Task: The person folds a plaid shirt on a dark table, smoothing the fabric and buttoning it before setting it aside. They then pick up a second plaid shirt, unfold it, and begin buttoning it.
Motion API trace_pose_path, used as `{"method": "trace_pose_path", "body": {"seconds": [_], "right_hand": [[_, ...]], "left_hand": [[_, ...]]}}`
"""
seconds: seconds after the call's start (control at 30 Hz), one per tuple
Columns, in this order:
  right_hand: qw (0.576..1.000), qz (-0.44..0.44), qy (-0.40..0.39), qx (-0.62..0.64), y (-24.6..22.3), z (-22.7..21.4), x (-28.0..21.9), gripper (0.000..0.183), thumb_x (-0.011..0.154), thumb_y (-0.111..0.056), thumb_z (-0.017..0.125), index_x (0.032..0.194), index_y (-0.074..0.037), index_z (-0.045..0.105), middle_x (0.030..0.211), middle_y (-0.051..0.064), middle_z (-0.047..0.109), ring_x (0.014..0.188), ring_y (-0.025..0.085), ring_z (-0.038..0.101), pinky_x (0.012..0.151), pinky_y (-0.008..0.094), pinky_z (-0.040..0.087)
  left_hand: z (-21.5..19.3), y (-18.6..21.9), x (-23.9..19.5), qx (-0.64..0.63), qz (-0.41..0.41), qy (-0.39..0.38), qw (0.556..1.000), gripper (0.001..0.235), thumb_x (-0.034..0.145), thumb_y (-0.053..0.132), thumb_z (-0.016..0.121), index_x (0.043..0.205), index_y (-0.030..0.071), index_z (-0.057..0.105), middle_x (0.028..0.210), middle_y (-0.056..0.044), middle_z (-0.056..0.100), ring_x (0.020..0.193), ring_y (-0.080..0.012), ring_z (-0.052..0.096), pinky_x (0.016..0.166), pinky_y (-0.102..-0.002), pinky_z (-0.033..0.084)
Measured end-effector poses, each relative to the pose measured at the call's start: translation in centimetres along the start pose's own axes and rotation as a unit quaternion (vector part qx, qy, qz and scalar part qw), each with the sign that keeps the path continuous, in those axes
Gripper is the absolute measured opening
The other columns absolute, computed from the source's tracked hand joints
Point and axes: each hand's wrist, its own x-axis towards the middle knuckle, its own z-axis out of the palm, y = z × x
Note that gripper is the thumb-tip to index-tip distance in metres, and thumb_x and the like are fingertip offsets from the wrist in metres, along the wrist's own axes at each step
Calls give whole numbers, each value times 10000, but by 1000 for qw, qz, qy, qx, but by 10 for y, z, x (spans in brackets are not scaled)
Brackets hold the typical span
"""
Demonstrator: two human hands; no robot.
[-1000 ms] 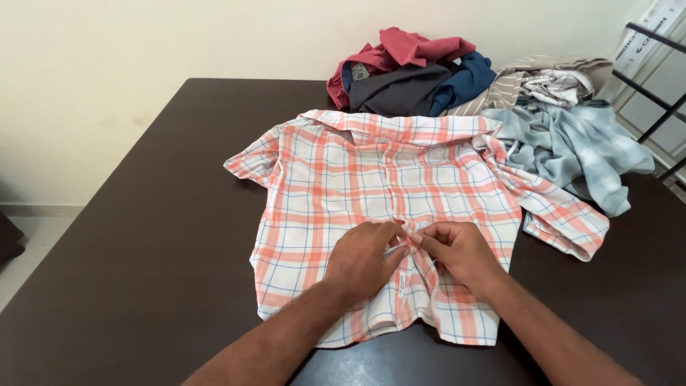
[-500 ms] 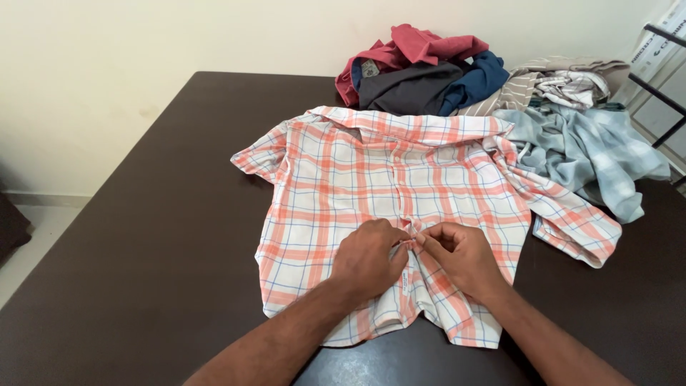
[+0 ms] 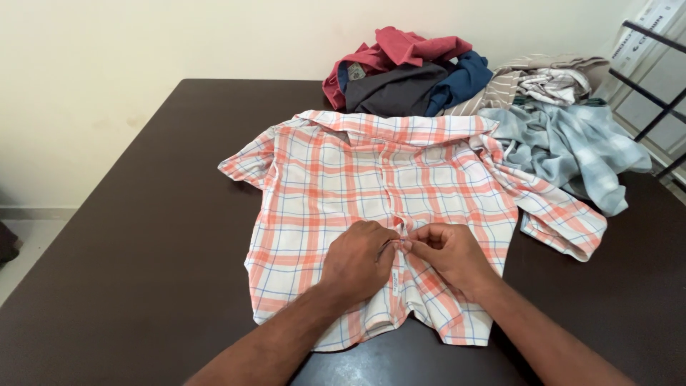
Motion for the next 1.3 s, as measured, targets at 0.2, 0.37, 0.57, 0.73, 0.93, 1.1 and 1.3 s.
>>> {"method": "trace_pose_path", "body": {"seconds": [0.2,0.37,0.57,0.73,0.93,1.1,1.3], "right_hand": [[998,-57,-12,-21,7,4,0,230,896,-184,780,973,32,788,777,36,739,656,49,600,569,223,497],[996,-74,-39,-18,16,6,1,232,928,-216,746,983,9,740,765,5,673,655,41,555,567,226,473],[989,-103,-38,-96,-3,14,-12,259,980,-294,632,1073,-53,649,817,-19,650,650,49,558,565,239,485],[983,-132,0,-125,9,8,-3,236,977,-276,642,997,-41,652,776,19,644,649,72,578,581,271,498],[960,-176,-9,-218,10,-14,1,195,866,-172,682,776,-4,640,608,86,608,548,156,525,535,360,443],[897,-223,-31,-380,2,-14,-5,270,827,-305,704,719,-58,718,613,60,679,544,222,617,564,416,476],[890,-211,109,-389,-35,-8,-16,352,896,-369,700,707,-72,703,587,53,660,511,200,614,520,392,468]], "left_hand": [[-7,2,0,-39,9,-12,999,169,902,167,676,1002,54,753,965,-89,740,951,-276,681,797,-411,551],[-15,9,3,-42,-65,-70,994,246,930,282,705,998,51,753,879,-94,726,826,-247,681,737,-397,541],[-14,8,4,-69,-101,-85,989,272,962,304,666,1041,59,750,914,-90,727,818,-237,680,739,-391,543],[-15,6,4,-83,-89,-86,989,269,964,293,654,1047,56,747,944,-89,727,828,-242,682,747,-398,551],[-23,5,2,-9,-56,-136,989,197,821,233,675,894,56,721,853,-98,715,838,-252,670,739,-412,536],[-22,0,9,75,-46,-177,980,273,867,322,655,831,58,712,798,-92,712,766,-253,674,700,-417,539],[-17,-5,21,82,-16,-57,995,263,957,300,625,912,64,734,850,-93,721,789,-270,697,690,-428,546]]}}
